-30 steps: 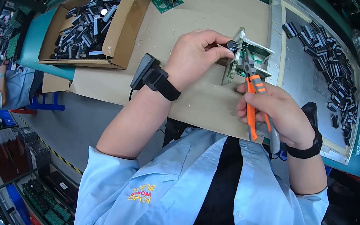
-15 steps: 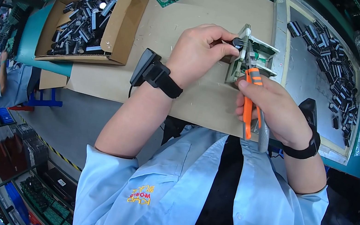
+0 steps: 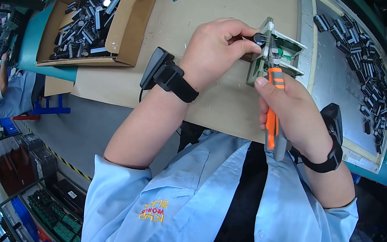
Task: Using pliers to trim pins or excess material from electronic components at a workbench.
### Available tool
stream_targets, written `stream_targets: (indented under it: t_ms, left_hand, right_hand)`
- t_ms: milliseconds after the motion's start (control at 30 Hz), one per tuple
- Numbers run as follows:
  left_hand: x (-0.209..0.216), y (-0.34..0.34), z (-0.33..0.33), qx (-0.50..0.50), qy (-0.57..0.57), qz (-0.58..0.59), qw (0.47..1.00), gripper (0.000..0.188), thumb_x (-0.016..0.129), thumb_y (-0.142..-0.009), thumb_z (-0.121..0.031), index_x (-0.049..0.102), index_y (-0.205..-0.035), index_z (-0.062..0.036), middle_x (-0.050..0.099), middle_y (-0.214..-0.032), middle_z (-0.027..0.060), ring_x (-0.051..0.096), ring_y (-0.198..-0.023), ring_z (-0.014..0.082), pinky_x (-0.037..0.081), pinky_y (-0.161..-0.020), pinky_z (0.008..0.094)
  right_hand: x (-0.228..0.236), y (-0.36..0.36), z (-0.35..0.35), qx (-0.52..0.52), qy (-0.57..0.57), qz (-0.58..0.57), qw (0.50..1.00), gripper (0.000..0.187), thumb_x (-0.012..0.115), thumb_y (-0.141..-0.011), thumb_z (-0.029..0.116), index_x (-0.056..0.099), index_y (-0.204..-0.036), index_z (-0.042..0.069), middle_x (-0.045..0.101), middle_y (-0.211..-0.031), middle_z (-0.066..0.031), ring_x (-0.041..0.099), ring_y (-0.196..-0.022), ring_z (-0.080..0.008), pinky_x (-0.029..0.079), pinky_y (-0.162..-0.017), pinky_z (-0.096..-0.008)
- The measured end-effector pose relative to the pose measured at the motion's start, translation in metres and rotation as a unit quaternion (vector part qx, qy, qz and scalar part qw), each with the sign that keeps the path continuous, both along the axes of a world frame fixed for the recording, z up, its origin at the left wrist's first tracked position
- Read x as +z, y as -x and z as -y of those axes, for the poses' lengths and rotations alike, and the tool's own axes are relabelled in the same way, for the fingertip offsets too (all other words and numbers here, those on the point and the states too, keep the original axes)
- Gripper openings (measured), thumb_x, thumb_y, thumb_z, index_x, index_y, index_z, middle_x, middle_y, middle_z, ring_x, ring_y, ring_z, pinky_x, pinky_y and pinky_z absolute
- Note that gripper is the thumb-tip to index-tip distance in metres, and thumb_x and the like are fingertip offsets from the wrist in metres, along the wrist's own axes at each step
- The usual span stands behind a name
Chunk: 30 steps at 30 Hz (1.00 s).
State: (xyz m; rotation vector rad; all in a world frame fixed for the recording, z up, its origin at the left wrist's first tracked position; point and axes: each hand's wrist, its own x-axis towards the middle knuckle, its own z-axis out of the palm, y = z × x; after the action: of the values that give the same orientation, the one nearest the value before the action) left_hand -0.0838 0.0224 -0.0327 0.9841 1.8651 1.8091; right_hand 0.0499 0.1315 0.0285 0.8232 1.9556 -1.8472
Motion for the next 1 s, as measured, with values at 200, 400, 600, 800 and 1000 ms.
stream_targets:
  t_ms: [200,400,600,800,1000]
  left_hand:
    - [0.000,-0.001,0.000,0.001,-0.002,-0.001,1.000,0.014,0.063,-0.079,0.001,0.065,-0.093,0.0056,0.063,-0.088,0.0098,0.066,-0.077,0.0170,0.056,-0.070,0.0271]
    - [-0.003,-0.001,-0.001,0.009,0.004,-0.011,1.000,0.014,0.064,-0.079,0.000,0.065,-0.092,0.0048,0.064,-0.087,0.0096,0.065,-0.076,0.0158,0.055,-0.069,0.0261]
    - [-0.006,0.000,-0.001,0.014,0.011,-0.031,0.999,0.015,0.065,-0.079,-0.001,0.065,-0.093,0.0042,0.064,-0.085,0.0090,0.065,-0.076,0.0147,0.054,-0.068,0.0258]
    - [-0.012,0.001,-0.004,0.019,-0.020,0.019,0.999,0.018,0.067,-0.078,-0.003,0.064,-0.096,0.0036,0.065,-0.085,0.0084,0.063,-0.073,0.0138,0.052,-0.067,0.0248]
    - [0.001,-0.001,0.002,0.074,-0.035,-0.035,0.996,0.020,0.068,-0.079,-0.005,0.062,-0.098,0.0018,0.063,-0.084,0.0064,0.060,-0.071,0.0101,0.050,-0.065,0.0221]
  right_hand:
    - [-0.011,-0.004,0.000,-0.006,0.015,-0.040,0.999,0.029,0.053,-0.092,0.034,0.049,-0.083,0.006,0.051,-0.063,-0.0012,0.051,-0.053,-0.0104,0.044,-0.051,-0.0246]
    - [-0.018,-0.007,-0.001,-0.022,0.031,-0.068,0.997,0.030,0.054,-0.092,0.034,0.049,-0.082,0.007,0.051,-0.062,-0.0012,0.049,-0.049,-0.0102,0.043,-0.048,-0.0233]
    - [-0.014,-0.007,-0.008,-0.019,0.077,-0.061,0.995,0.029,0.053,-0.093,0.033,0.051,-0.088,0.004,0.052,-0.064,-0.0023,0.052,-0.050,-0.0121,0.045,-0.049,-0.0243]
    - [-0.020,-0.017,-0.023,-0.089,0.271,-0.100,0.953,0.032,0.048,-0.094,0.030,0.052,-0.104,0.000,0.056,-0.075,-0.0073,0.060,-0.064,-0.0182,0.052,-0.061,-0.0310]
    - [-0.018,-0.032,-0.034,-0.096,0.301,-0.142,0.938,0.034,0.045,-0.094,0.028,0.050,-0.110,-0.001,0.057,-0.088,-0.0101,0.060,-0.078,-0.0216,0.052,-0.074,-0.0363]
